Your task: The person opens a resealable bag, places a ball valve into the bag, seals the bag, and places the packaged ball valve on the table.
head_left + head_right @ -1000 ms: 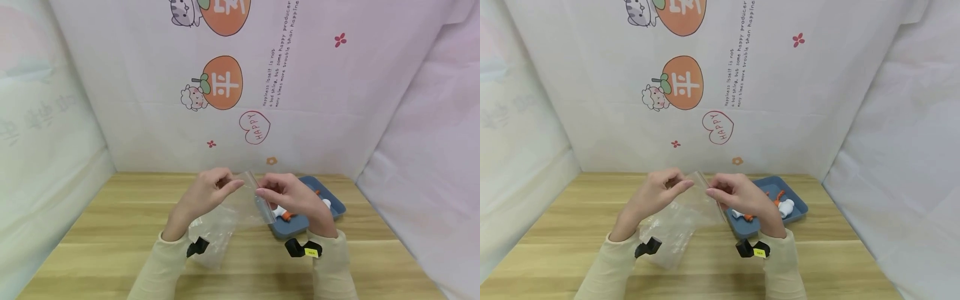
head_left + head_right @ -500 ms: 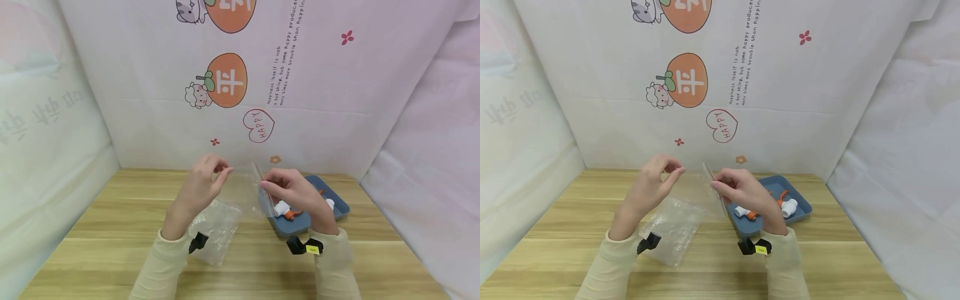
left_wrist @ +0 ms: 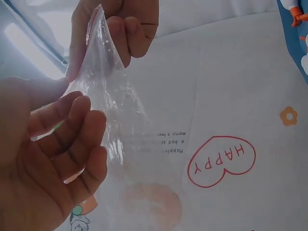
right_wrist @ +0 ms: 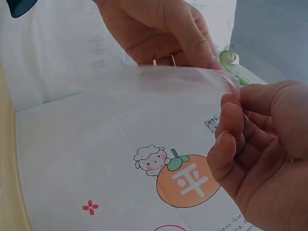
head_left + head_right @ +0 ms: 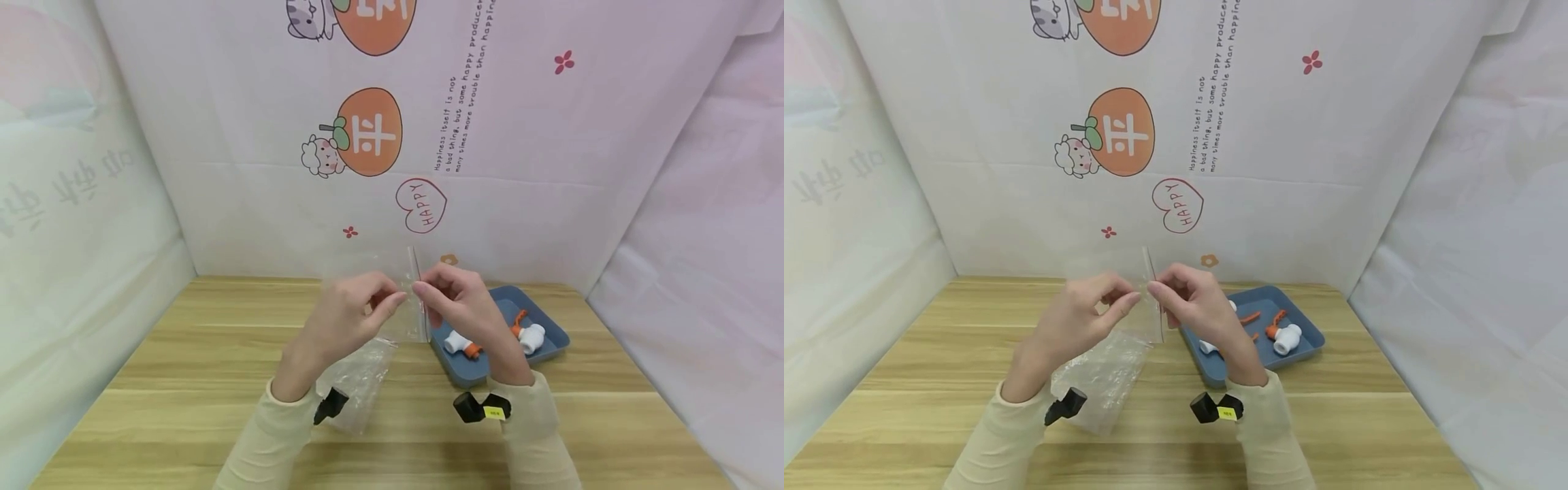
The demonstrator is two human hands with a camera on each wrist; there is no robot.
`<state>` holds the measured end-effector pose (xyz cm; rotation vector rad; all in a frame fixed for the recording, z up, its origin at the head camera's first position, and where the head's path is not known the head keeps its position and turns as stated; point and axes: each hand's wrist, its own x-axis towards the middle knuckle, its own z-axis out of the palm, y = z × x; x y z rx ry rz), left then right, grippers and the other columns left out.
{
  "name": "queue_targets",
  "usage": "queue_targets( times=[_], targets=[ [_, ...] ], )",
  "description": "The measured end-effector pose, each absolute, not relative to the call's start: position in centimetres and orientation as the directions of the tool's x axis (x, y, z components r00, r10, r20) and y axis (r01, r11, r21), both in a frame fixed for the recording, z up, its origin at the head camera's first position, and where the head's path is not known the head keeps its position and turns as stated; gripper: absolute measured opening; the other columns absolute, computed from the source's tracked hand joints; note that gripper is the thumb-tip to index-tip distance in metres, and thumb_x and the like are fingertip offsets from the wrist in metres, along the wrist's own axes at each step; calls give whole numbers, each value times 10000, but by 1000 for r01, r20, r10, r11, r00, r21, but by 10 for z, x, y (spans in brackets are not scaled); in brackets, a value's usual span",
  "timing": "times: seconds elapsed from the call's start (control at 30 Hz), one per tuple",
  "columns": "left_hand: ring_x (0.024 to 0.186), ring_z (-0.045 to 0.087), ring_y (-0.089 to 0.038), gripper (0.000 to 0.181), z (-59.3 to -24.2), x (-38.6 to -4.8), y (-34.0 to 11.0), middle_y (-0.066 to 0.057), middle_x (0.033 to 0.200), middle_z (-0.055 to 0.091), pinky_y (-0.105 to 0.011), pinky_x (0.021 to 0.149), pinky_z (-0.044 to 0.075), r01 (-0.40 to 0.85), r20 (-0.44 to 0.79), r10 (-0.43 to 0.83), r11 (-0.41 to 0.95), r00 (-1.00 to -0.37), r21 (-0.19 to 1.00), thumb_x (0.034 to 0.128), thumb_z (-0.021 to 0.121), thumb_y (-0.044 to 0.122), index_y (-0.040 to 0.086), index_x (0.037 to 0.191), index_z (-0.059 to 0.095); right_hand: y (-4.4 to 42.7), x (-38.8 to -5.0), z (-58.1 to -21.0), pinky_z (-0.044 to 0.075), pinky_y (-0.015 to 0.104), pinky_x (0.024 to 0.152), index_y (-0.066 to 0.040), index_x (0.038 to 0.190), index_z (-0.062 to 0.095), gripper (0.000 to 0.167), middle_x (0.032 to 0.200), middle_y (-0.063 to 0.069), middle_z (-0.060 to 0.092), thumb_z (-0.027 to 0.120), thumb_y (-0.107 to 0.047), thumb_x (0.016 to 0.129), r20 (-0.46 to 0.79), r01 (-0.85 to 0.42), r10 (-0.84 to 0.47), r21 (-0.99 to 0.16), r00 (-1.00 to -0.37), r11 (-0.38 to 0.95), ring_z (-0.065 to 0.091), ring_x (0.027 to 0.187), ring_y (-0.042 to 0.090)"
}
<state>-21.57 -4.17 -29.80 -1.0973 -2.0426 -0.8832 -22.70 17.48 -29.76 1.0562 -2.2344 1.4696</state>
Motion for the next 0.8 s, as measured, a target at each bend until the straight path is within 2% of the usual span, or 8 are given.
queue_targets(
  times=[0.2, 0.37, 0.57, 0.8],
  targets=[
    [709, 551, -20, 73, -300, -216, -38, 63, 791, 620, -179, 658, 490, 900, 732, 530, 324, -428, 292, 947, 657, 189, 117, 938, 667, 170, -225, -299, 450, 269, 431, -41, 894, 585, 104, 628, 66, 533, 571, -85, 987, 581, -721, -508, -682, -636, 121, 510, 455, 193],
    [698, 559, -14, 134, -301, -213, -37, 71, 764, 605, -211, 676, 522, 885, 684, 562, 292, -465, 363, 901, 715, 215, 124, 917, 618, 165, -222, -298, 455, 274, 452, -62, 882, 592, 166, 643, 86, 570, 516, -116, 1020, 530, -686, -589, -726, -610, 57, 553, 476, 201],
    [672, 520, -5, 189, -303, -213, -36, 91, 728, 558, -209, 673, 511, 871, 655, 575, 298, -490, 390, 885, 736, 245, 154, 857, 573, 165, -220, -296, 459, 273, 477, -86, 849, 597, 227, 649, 90, 568, 476, -127, 1037, 486, -659, -623, -750, -613, 64, 580, 516, 178],
    [654, 503, -19, 151, -302, -210, -36, 87, 724, 549, -171, 590, 463, 859, 622, 593, 343, -511, 380, 914, 700, 195, 141, 856, 571, 170, -219, -295, 501, 305, 521, -96, 855, 624, 224, 682, 74, 572, 493, -134, 1032, 469, -678, -640, -726, -609, 113, 577, 559, 169]
  ],
)
